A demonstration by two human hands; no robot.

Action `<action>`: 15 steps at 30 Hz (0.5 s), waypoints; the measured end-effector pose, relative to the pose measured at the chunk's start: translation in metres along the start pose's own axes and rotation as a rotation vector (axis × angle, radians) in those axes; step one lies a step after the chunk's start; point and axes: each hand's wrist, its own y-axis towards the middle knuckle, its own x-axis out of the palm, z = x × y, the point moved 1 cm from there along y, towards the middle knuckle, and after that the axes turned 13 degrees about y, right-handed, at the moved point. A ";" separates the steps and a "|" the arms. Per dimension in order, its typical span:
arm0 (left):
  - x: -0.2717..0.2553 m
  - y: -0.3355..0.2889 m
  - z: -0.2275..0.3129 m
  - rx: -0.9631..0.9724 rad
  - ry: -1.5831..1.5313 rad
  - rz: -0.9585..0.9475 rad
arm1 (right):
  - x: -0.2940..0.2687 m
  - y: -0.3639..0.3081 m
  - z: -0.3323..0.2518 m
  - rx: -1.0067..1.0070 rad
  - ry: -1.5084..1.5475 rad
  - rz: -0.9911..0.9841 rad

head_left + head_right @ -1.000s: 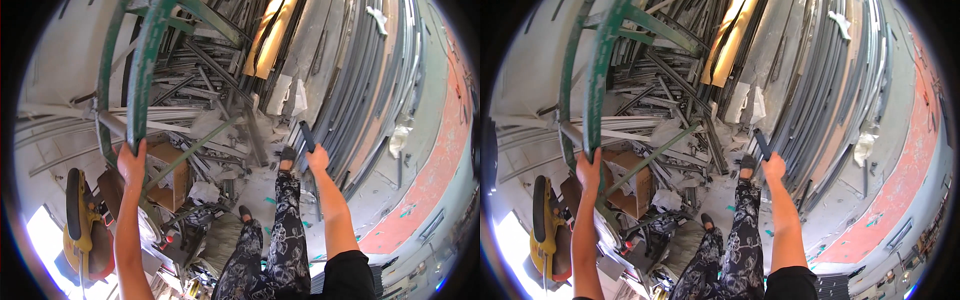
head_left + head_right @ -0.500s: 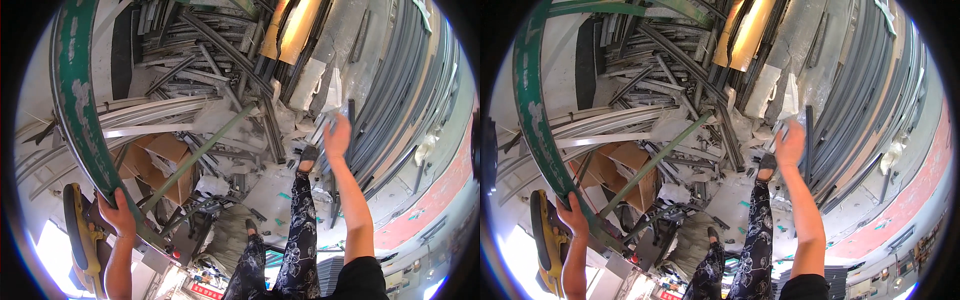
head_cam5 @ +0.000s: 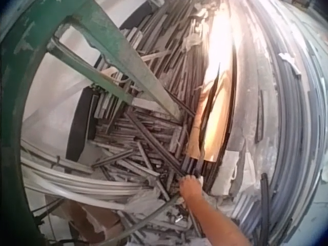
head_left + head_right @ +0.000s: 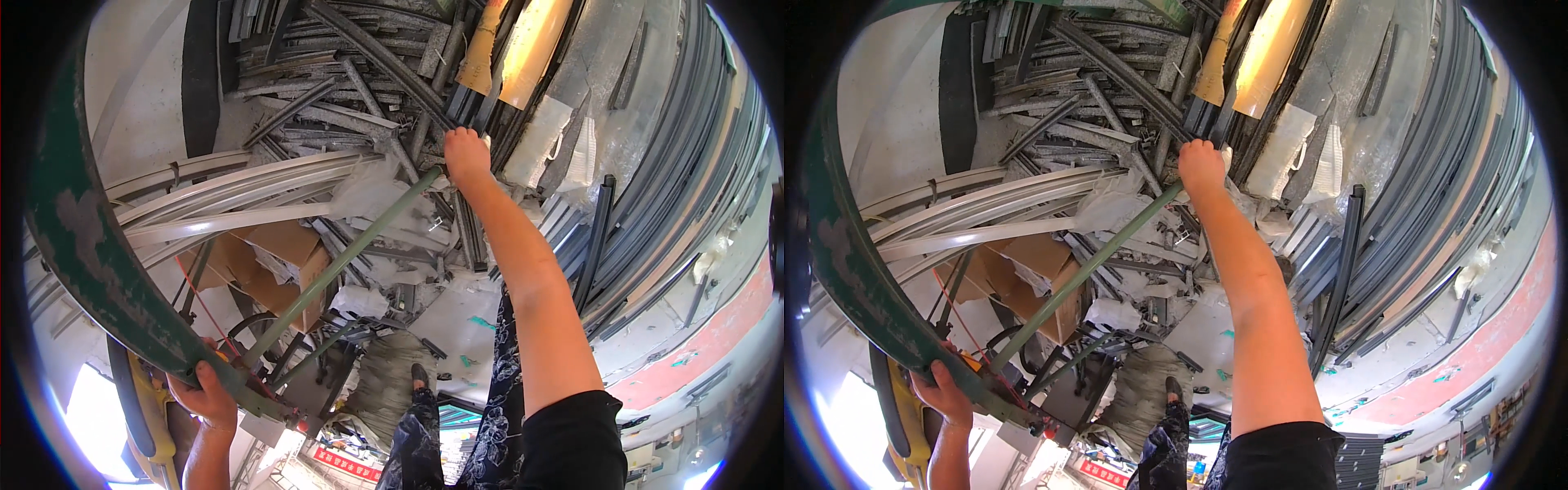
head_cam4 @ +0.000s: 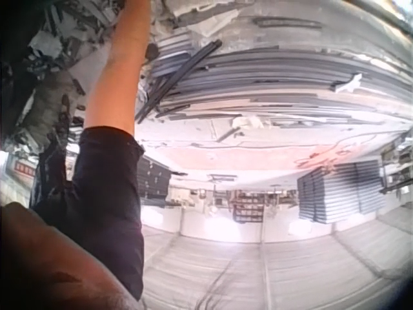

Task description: The person organizes window frames, then measures and cuts long metal pieces using a large power saw.

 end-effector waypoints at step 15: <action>-0.002 -0.006 -0.003 -0.008 0.014 -0.091 | -0.022 0.067 0.004 -0.579 -0.249 0.061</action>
